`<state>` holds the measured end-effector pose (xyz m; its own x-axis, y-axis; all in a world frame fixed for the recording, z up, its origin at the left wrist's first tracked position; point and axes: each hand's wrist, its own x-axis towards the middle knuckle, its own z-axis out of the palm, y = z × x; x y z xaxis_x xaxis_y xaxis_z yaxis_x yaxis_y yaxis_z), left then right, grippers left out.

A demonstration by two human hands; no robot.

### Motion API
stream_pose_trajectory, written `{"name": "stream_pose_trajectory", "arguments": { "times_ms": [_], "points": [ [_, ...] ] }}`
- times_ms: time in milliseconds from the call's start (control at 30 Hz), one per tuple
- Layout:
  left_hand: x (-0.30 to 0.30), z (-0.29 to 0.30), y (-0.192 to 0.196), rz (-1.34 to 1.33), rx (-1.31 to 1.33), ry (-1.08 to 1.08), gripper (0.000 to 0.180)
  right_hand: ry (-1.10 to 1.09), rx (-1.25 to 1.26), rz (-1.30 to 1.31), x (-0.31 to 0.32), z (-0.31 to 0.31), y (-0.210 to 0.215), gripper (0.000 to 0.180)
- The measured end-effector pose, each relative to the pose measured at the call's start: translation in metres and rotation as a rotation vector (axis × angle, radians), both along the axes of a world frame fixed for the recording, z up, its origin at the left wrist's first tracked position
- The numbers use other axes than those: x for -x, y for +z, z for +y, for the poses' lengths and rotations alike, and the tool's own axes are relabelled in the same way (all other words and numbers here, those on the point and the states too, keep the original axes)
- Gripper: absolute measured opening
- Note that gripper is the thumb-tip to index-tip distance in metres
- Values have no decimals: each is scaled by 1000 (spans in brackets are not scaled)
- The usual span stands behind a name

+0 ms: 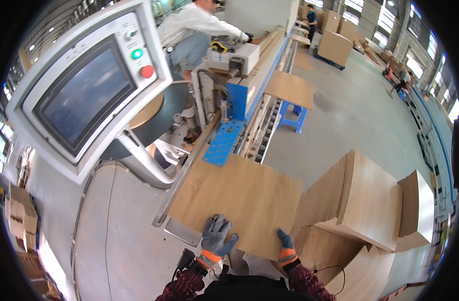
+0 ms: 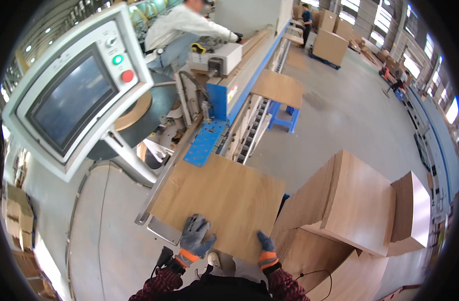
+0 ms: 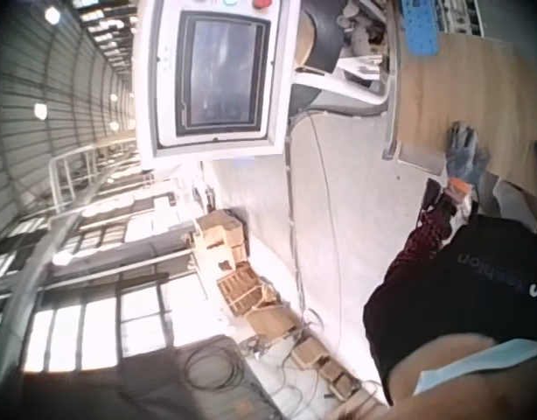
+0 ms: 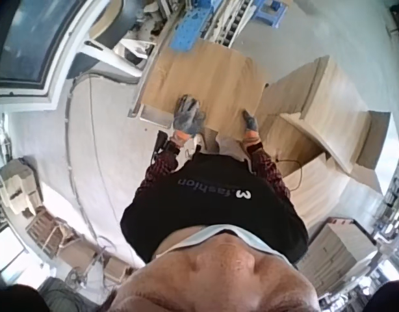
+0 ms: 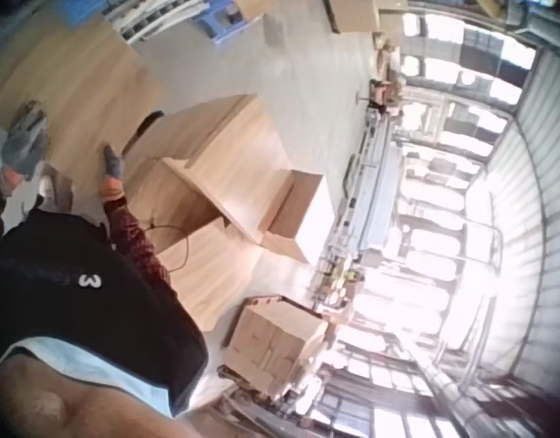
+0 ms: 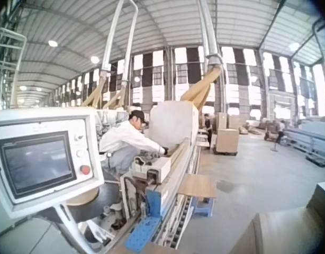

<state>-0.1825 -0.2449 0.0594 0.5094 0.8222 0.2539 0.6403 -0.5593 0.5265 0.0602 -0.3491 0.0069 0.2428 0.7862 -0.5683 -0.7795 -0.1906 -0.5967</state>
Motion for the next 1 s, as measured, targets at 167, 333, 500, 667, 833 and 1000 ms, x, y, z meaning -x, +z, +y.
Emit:
{"name": "stream_pose_trajectory", "arguments": {
  "times_ms": [167, 333, 500, 667, 833, 1000],
  "points": [
    [-36, 49, -8, -56, -134, -51, 43, -61, -20, -149, -39, 51, -8, 32],
    [-57, 75, -21, -41, -119, -36, 43, -52, -50, -101, -59, 75, -5, 32],
    [-62, 71, -24, 7, -135, 29, 43, -55, -55, -75, -61, 75, -4, 32],
    [-78, 90, -26, -2, -180, -11, 42, -41, -225, -302, -77, 87, -32, 30],
    [-114, 139, -37, 8, -241, -18, 40, -6, -103, -334, -123, 152, -40, 41],
    [-144, 192, -49, 53, -236, -24, 44, -140, 176, -1130, -106, 132, 20, 44]
  ]
}}
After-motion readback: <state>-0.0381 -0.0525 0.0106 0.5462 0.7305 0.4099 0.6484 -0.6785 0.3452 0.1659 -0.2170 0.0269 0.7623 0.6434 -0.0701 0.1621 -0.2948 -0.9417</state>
